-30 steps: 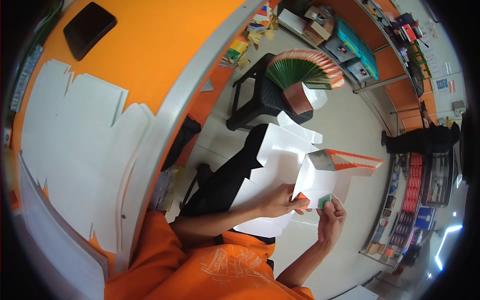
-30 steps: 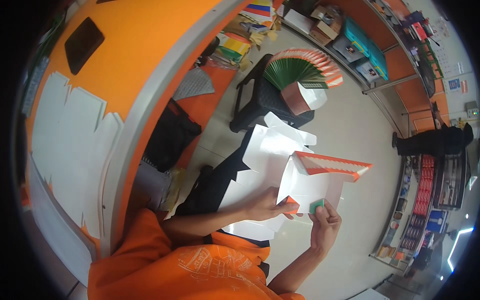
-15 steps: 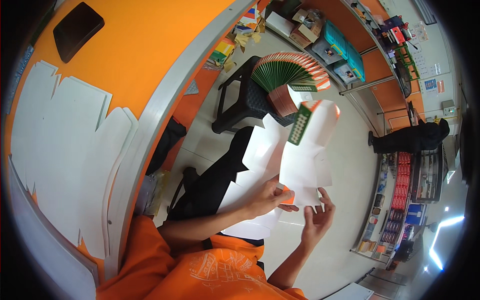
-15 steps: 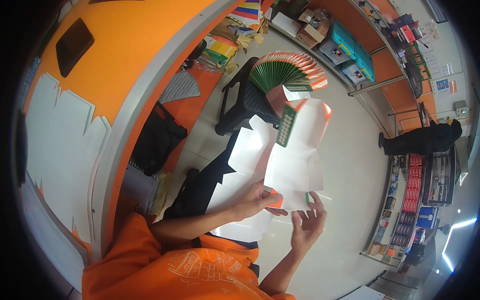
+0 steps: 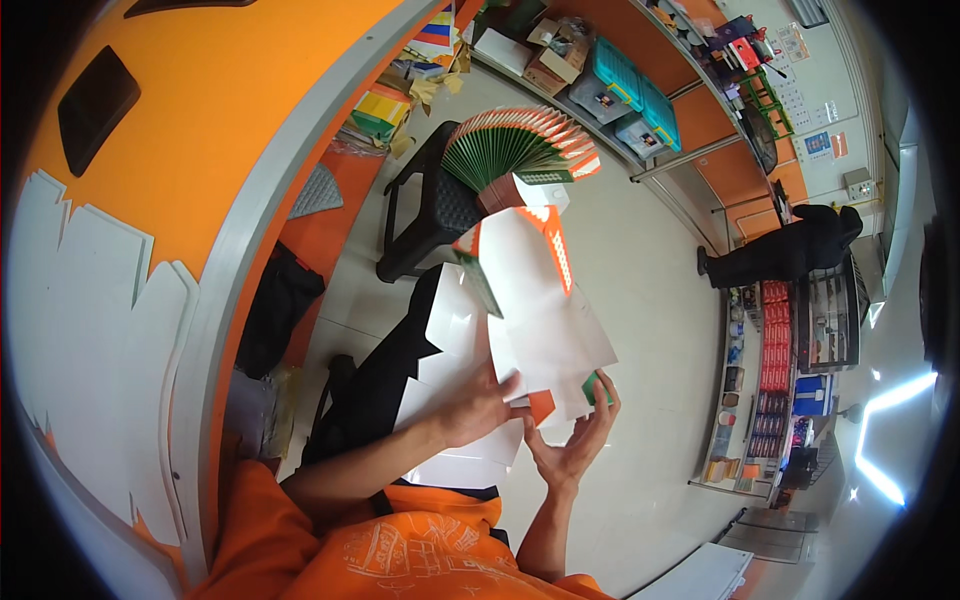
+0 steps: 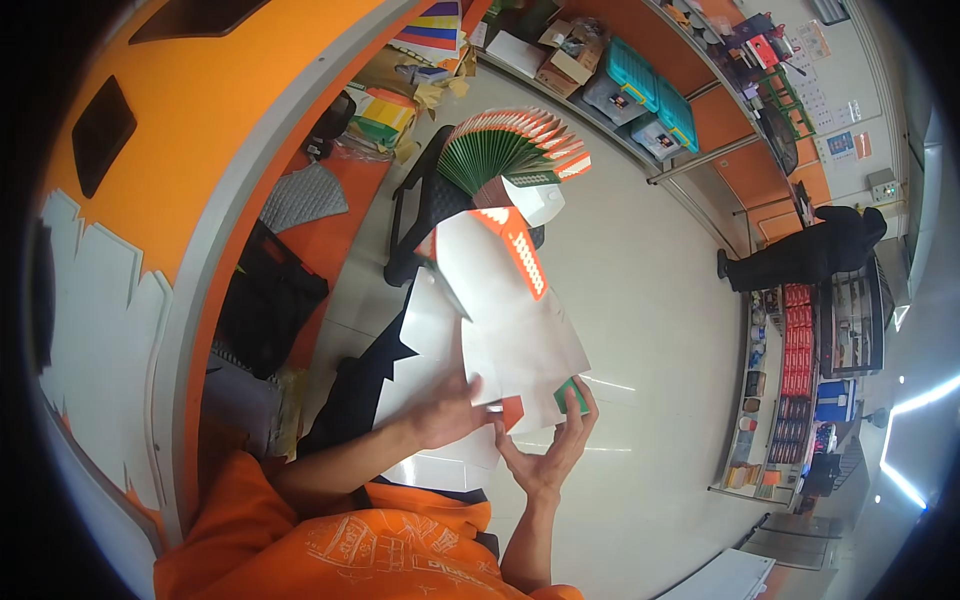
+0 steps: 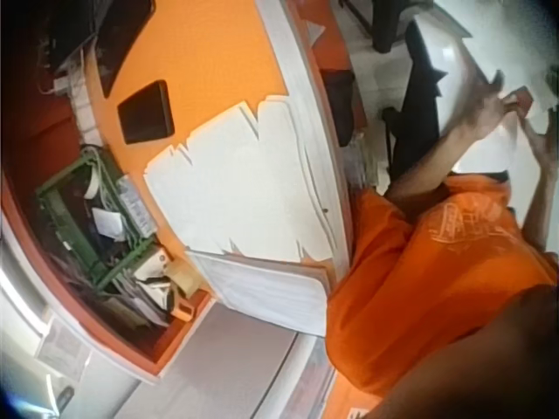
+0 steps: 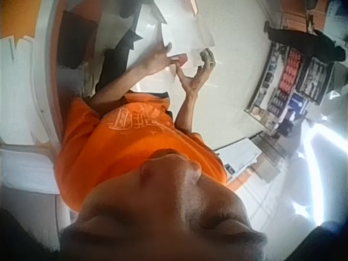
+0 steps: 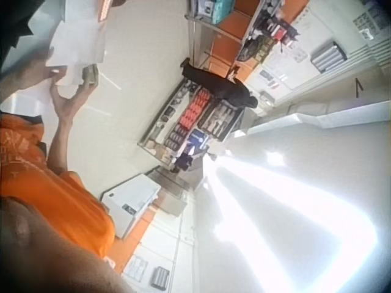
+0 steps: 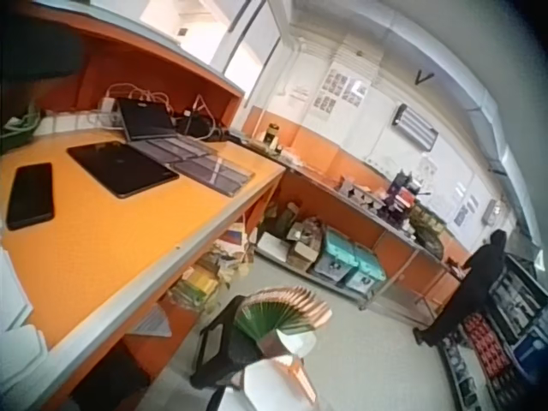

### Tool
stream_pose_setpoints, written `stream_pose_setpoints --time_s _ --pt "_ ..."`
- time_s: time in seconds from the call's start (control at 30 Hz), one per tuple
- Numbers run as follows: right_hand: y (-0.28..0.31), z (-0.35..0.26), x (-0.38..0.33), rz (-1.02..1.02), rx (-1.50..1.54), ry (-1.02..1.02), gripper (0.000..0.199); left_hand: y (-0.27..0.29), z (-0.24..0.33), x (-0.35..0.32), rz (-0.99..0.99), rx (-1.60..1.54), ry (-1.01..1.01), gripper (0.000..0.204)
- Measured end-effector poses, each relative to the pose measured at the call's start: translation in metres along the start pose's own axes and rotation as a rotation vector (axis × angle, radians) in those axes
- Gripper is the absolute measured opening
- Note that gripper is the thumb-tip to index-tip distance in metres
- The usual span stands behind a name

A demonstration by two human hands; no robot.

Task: The person folds and assembles cardboard food boxes from flat sheets by hand, picking up one sheet at a time and tucking the tabs.

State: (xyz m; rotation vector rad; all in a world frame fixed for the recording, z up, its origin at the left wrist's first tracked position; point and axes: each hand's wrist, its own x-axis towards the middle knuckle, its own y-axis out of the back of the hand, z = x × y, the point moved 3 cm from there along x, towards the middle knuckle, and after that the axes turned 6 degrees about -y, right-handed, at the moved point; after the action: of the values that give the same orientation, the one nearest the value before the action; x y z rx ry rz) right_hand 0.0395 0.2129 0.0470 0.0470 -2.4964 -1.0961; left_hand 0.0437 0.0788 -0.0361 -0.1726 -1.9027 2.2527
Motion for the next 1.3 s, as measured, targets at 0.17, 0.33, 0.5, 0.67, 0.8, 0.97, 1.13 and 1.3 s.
stream_pose_setpoints --time_s 0.17,0.33,0.5,0.67,0.8,0.97,1.13,1.3 --pt "0.007 -0.001 -0.009 -0.034 0.260 -0.244 0.113 -0.015 0.008 0.004 0.185 0.003 0.061 0.063" --pt "-0.002 0.008 -0.013 0.039 0.075 -0.131 0.117 -0.008 0.001 0.003 0.223 0.368 -0.129 0.053" --pt "0.000 0.001 -0.005 0.048 0.112 -0.016 0.108 -0.003 0.000 0.004 0.205 0.493 -0.233 0.048" --pt "0.004 0.006 -0.008 0.121 0.430 -0.161 0.096 -0.010 0.002 0.002 0.178 0.687 -0.283 0.047" --pt "0.005 0.014 -0.005 0.136 0.443 -0.138 0.080 -0.022 0.009 -0.001 0.166 0.821 -0.226 0.047" --pt "-0.003 0.002 -0.005 0.176 0.136 -0.187 0.067 -0.007 -0.003 -0.006 0.051 1.292 -0.465 0.087" --pt "-0.018 0.001 -0.004 0.190 0.028 -0.060 0.062 -0.024 0.002 -0.006 -0.058 1.372 -0.585 0.108" --pt "-0.013 0.000 0.003 0.065 0.464 -0.291 0.045 -0.016 0.000 0.003 0.045 0.916 -0.476 0.106"
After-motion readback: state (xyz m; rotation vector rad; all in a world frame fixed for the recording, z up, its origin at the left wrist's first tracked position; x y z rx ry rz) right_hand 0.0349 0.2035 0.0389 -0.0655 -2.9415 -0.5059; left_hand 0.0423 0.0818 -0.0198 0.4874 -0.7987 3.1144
